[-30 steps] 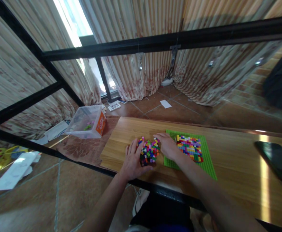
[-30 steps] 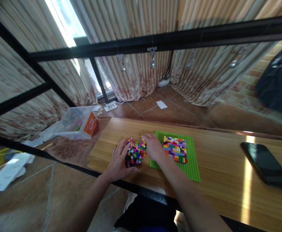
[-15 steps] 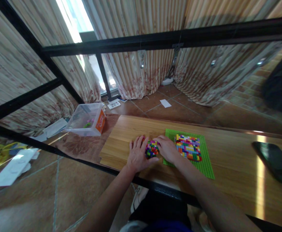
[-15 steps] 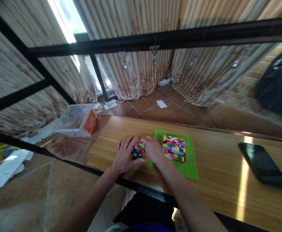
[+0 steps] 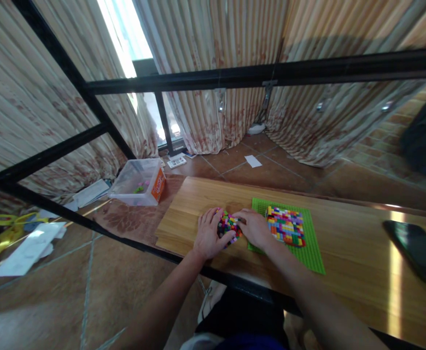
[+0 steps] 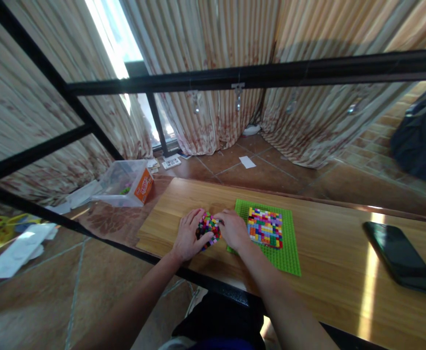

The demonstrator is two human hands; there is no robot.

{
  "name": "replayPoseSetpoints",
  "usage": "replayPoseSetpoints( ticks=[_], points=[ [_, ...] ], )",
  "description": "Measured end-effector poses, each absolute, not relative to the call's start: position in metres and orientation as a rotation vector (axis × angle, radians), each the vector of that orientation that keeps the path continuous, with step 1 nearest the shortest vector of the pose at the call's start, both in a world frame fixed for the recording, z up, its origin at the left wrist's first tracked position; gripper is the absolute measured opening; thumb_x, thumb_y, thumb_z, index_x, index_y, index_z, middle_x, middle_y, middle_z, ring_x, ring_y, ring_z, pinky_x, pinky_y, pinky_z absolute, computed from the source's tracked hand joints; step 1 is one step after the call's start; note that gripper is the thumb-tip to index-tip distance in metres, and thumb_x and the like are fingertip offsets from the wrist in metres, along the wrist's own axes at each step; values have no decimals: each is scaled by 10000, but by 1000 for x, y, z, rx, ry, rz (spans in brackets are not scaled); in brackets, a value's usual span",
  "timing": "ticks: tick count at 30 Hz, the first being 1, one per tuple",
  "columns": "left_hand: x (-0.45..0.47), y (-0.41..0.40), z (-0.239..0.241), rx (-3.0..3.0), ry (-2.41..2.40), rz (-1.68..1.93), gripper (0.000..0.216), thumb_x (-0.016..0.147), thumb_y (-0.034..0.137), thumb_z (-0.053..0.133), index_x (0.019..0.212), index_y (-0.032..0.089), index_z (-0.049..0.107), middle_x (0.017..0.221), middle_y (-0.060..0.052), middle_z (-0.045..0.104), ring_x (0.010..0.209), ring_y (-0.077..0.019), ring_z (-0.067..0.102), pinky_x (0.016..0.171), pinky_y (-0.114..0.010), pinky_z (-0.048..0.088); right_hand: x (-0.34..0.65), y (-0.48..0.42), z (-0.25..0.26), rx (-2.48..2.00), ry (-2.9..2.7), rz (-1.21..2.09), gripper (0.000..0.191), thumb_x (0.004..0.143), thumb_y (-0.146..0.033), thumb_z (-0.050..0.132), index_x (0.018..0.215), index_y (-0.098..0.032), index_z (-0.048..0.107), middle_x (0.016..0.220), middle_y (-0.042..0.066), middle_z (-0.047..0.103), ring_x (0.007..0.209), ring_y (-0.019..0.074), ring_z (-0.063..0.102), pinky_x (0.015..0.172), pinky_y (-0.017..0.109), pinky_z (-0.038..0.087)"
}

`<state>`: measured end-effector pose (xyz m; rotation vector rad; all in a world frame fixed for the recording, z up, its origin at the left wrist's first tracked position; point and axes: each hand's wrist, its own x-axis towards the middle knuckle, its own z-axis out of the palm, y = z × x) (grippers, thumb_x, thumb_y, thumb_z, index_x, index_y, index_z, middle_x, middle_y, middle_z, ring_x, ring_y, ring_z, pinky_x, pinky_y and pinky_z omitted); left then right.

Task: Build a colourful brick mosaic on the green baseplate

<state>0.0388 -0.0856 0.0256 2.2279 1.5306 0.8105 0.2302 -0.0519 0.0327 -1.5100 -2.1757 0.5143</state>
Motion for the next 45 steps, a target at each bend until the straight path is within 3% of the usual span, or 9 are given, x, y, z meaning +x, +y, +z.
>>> replayPoseSetpoints(
  ticks=[7, 15, 27, 37, 41, 45],
  points=[
    [32, -82, 20, 2182, 1485, 1017, 547, 965, 480, 486, 1412, 166, 499, 1423, -167, 545, 1366, -287, 473, 1157, -481, 367, 219, -91, 45, -1424, -1779, 721, 250, 875, -160, 555, 1027, -223, 743, 984, 49, 723, 894, 164, 656, 850, 308, 510],
    [27, -78, 20, 2168, 1424, 1015, 465, 987, 425, 455, 1376, 184, 534, 1402, -146, 570, 1343, -271, 498, 1150, -488, 391, 203, -112, 40, -1306, -1423, 982, 163, 805, -198, 635, 910, -227, 758, 891, 24, 734, 838, 162, 672, 792, 299, 529],
    [24, -73, 19, 2196, 1407, 1031, 452, 991, 447, 423, 1349, 212, 566, 1360, -122, 597, 1302, -273, 526, 1136, -499, 406, 186, -100, 40, -1350, -1298, 847, 156, 815, -159, 638, 828, -254, 760, 872, 21, 743, 848, 173, 682, 817, 300, 528],
    [22, -75, 23, 2241, 1425, 1104, 442, 986, 433, 438, 1343, 204, 561, 1345, -127, 612, 1301, -281, 531, 1125, -506, 416, 181, -109, 39, -1201, -994, 966, 113, 810, -268, 654, 858, -222, 745, 840, 24, 730, 743, 161, 655, 724, 294, 545],
    [33, -96, 32, 2270, 1453, 1286, 432, 936, 423, 563, 1299, 189, 580, 1271, -142, 651, 1221, -293, 590, 1078, -500, 458, 183, -122, 49, -1116, -823, 1096, 126, 772, -310, 700, 838, -214, 748, 770, 9, 727, 687, 153, 653, 675, 282, 543],
    [64, -128, 50, 2059, 1398, 1308, 299, 941, 360, 582, 1186, 199, 639, 1113, -96, 710, 1035, -234, 676, 938, -398, 550, 192, -140, 60, -1064, -706, 1114, 152, 724, -359, 754, 790, -222, 763, 763, 13, 741, 710, 161, 665, 694, 293, 551]
  ],
)
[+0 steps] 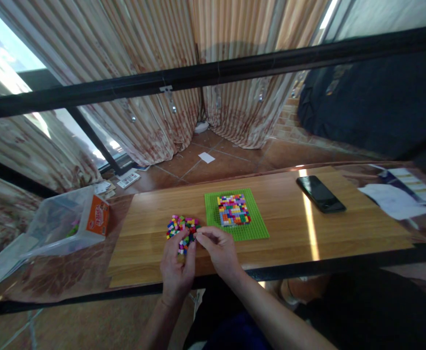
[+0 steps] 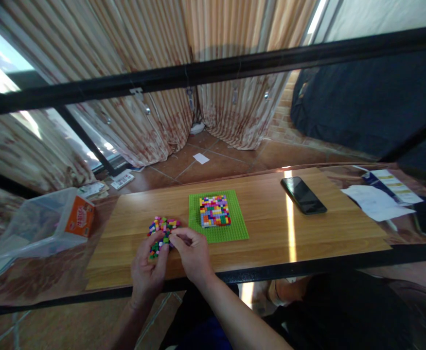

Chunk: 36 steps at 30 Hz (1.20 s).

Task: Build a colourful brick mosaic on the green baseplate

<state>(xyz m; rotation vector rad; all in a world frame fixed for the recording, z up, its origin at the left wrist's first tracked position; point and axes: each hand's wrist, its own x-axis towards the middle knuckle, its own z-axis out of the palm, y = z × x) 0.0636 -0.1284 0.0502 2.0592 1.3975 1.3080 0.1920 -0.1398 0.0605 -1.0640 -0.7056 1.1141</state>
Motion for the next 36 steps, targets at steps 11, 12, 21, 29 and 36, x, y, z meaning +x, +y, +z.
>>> replayPoseSetpoints(
  ticks=[11, 12, 21, 29, 36],
  points=[
    [117, -148, 85, 1603, 1048, 1093, 158, 921, 295, 608, 964, 173, 699, 856, -37, 733, 776, -153, 689, 737, -251, 559, 228, -167, 73, -1148, -462, 1123, 256, 647, -434, 829, 813, -240, 806, 705, 11, 712, 602, 109, 516, 580, 271, 426],
    [120, -148, 86, 1595, 1044, 1082, 156, 922, 290, 603, 951, 171, 700, 839, -34, 728, 764, -150, 683, 730, -248, 555, 231, -169, 73, -1152, -465, 1129, 262, 656, -438, 825, 818, -233, 804, 687, 8, 699, 591, 102, 497, 563, 264, 405],
    [129, -151, 83, 1593, 1041, 957, 146, 912, 263, 594, 918, 171, 707, 790, -26, 706, 713, -141, 665, 688, -240, 534, 249, -179, 78, -1242, -642, 1043, 272, 698, -470, 777, 719, -201, 746, 631, -6, 630, 570, 99, 458, 556, 262, 379],
    [139, -147, 72, 1528, 999, 844, 125, 882, 229, 587, 870, 174, 698, 733, -9, 700, 676, -138, 663, 656, -232, 535, 259, -185, 54, -1287, -527, 1083, 319, 675, -498, 805, 740, -189, 758, 608, -9, 594, 556, 93, 419, 520, 254, 336],
    [142, -147, 54, 1618, 1032, 868, 142, 912, 245, 560, 940, 187, 686, 793, -22, 718, 734, -153, 681, 711, -255, 543, 292, -178, 46, -1370, -535, 942, 307, 695, -497, 801, 781, -203, 774, 593, -17, 581, 565, 104, 459, 551, 266, 386]
  ],
)
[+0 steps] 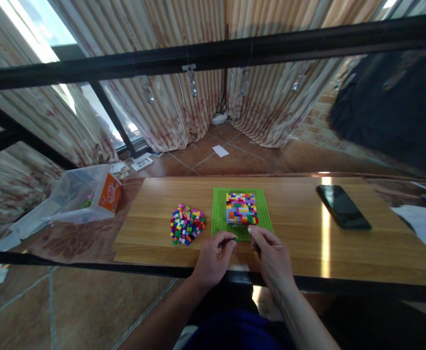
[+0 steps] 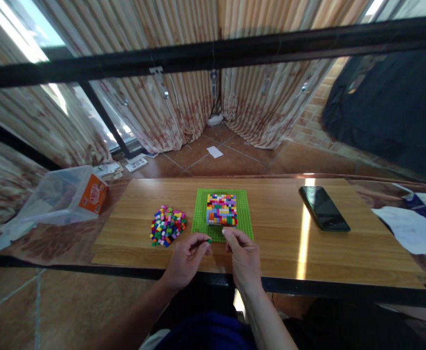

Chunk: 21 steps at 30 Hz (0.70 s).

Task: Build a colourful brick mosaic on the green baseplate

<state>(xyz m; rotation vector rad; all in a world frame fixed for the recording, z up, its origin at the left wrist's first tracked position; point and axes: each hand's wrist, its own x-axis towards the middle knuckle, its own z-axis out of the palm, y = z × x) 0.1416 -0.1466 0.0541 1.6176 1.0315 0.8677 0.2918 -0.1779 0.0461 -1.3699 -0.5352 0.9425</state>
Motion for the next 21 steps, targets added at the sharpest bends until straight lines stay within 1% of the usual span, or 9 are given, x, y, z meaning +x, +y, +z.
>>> replayPoseSetpoints(
  ticks=[2, 4, 6, 9, 14, 18, 21],
  points=[
    [138, -145, 47, 1717, 1070, 897, 141, 916, 236, 562, 952, 190, 690, 851, -37, 731, 802, -163, 689, 761, -268, 544, 311, -168, 46, -1423, -612, 790, 279, 711, -477, 792, 801, -213, 782, 625, -8, 616, 619, 125, 520, 613, 284, 434],
    [132, -143, 39, 1804, 1094, 912, 136, 914, 222, 566, 951, 192, 693, 901, -48, 738, 844, -168, 689, 792, -275, 543, 330, -154, 44, -1466, -712, 666, 257, 705, -458, 793, 798, -219, 785, 758, 28, 702, 732, 166, 604, 701, 319, 483],
    [126, -140, 32, 1860, 1111, 921, 134, 916, 218, 567, 953, 193, 693, 911, -51, 737, 855, -169, 687, 805, -280, 544, 343, -141, 41, -1495, -821, 576, 240, 718, -456, 777, 780, -224, 785, 832, 50, 726, 805, 192, 635, 743, 342, 498],
    [121, -136, 25, 1905, 1123, 925, 135, 924, 226, 565, 961, 196, 691, 902, -49, 733, 849, -168, 684, 804, -283, 546, 353, -122, 34, -1549, -947, 513, 242, 745, -470, 745, 768, -233, 788, 849, 58, 714, 836, 202, 634, 739, 344, 494],
    [119, -134, 24, 1929, 1110, 915, 125, 924, 217, 568, 964, 199, 686, 902, -47, 729, 843, -166, 684, 789, -277, 542, 355, -103, 24, -1621, -1073, 508, 282, 754, -514, 730, 831, -255, 809, 950, 68, 677, 894, 208, 613, 733, 339, 470],
    [119, -135, 25, 1929, 1087, 915, 122, 920, 194, 571, 972, 200, 681, 905, -45, 727, 837, -163, 682, 777, -271, 537, 358, -94, 19, -1650, -1117, 488, 328, 745, -573, 726, 820, -266, 812, 1001, 69, 645, 946, 218, 593, 820, 371, 465],
    [120, -136, 24, 1922, 1082, 912, 127, 925, 184, 563, 973, 199, 679, 903, -44, 723, 842, -162, 681, 775, -267, 536, 359, -89, 16, -1647, -1094, 518, 356, 710, -605, 745, 797, -266, 811, 1043, 75, 636, 1005, 237, 585, 881, 395, 463]
  ],
)
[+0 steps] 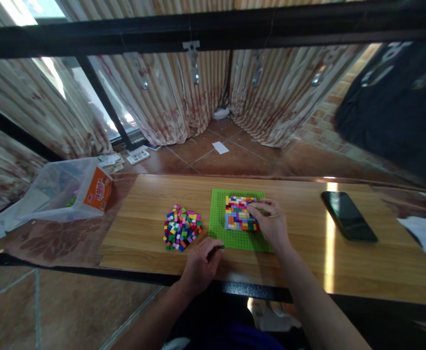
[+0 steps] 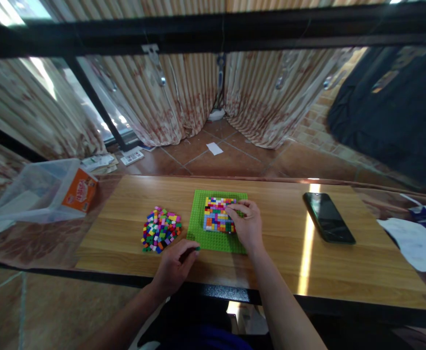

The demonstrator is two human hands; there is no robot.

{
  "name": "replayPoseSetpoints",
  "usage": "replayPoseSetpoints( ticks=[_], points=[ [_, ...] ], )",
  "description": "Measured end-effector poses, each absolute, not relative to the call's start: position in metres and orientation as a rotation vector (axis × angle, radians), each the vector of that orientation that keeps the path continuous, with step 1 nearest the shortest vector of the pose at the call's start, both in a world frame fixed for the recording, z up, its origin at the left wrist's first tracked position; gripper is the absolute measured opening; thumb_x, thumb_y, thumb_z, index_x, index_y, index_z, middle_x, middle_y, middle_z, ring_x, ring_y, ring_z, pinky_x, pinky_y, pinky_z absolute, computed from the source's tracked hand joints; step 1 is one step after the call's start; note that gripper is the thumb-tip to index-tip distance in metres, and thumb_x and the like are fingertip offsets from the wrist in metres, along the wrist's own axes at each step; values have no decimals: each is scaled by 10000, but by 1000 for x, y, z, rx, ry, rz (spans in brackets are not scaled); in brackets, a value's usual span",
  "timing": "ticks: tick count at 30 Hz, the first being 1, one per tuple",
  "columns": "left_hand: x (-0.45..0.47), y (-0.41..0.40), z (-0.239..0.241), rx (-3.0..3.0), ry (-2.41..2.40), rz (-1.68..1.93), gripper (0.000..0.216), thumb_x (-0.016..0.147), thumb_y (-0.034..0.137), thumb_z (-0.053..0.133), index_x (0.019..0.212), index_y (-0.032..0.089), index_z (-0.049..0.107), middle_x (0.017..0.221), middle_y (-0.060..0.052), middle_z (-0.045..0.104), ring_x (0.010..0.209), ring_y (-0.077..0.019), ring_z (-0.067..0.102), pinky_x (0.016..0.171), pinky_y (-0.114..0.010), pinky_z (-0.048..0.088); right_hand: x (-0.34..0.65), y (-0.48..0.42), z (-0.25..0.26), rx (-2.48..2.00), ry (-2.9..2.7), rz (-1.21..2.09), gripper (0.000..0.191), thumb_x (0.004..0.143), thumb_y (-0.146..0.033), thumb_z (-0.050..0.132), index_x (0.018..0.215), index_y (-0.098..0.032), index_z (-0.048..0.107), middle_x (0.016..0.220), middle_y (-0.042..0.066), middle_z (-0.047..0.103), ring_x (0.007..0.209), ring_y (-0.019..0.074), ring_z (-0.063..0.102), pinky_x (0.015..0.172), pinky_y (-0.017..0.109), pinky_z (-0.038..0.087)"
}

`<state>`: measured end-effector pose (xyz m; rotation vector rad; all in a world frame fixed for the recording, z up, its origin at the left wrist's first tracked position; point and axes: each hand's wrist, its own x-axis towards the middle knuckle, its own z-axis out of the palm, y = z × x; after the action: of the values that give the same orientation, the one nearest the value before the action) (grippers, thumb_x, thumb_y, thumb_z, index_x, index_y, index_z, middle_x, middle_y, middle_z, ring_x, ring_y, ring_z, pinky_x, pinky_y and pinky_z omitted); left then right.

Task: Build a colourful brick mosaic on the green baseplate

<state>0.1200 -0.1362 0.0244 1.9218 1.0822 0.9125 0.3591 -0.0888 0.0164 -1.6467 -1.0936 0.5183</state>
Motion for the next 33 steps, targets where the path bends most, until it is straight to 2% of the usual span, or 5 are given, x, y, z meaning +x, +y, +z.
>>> replayPoseSetpoints(
  ticks=[8, 19, 23, 27, 33],
  points=[
    [121, -138, 22, 1920, 1052, 910, 128, 939, 178, 551, 992, 193, 667, 926, -48, 712, 887, -164, 678, 815, -275, 531, 362, -84, 15, -1561, -986, 639, 391, 614, -611, 808, 737, -240, 799, 995, 83, 652, 1032, 258, 598, 931, 421, 475],
    [123, -140, 23, 1929, 1070, 881, 132, 947, 193, 540, 984, 199, 667, 918, -52, 708, 884, -174, 676, 812, -289, 533, 361, -80, 14, -1609, -1015, 604, 391, 617, -610, 798, 709, -231, 770, 957, 79, 689, 985, 247, 617, 947, 434, 466],
    [123, -140, 21, 1923, 1078, 877, 129, 940, 191, 549, 983, 206, 670, 930, -48, 711, 894, -176, 675, 820, -291, 532, 364, -76, 14, -1634, -967, 719, 444, 561, -629, 818, 676, -208, 736, 825, 67, 701, 818, 216, 612, 778, 379, 497],
    [123, -140, 21, 1910, 1071, 890, 135, 935, 185, 550, 978, 204, 676, 923, -47, 712, 882, -174, 677, 814, -288, 533, 367, -74, 17, -1622, -931, 837, 466, 506, -613, 848, 647, -192, 706, 678, 31, 665, 652, 160, 560, 620, 309, 448],
    [124, -139, 19, 1931, 1078, 912, 146, 934, 203, 550, 967, 202, 692, 902, -49, 722, 867, -173, 685, 802, -291, 544, 365, -74, 20, -1601, -941, 844, 499, 473, -627, 848, 637, -180, 699, 633, 15, 653, 590, 134, 529, 577, 287, 414]
  ],
)
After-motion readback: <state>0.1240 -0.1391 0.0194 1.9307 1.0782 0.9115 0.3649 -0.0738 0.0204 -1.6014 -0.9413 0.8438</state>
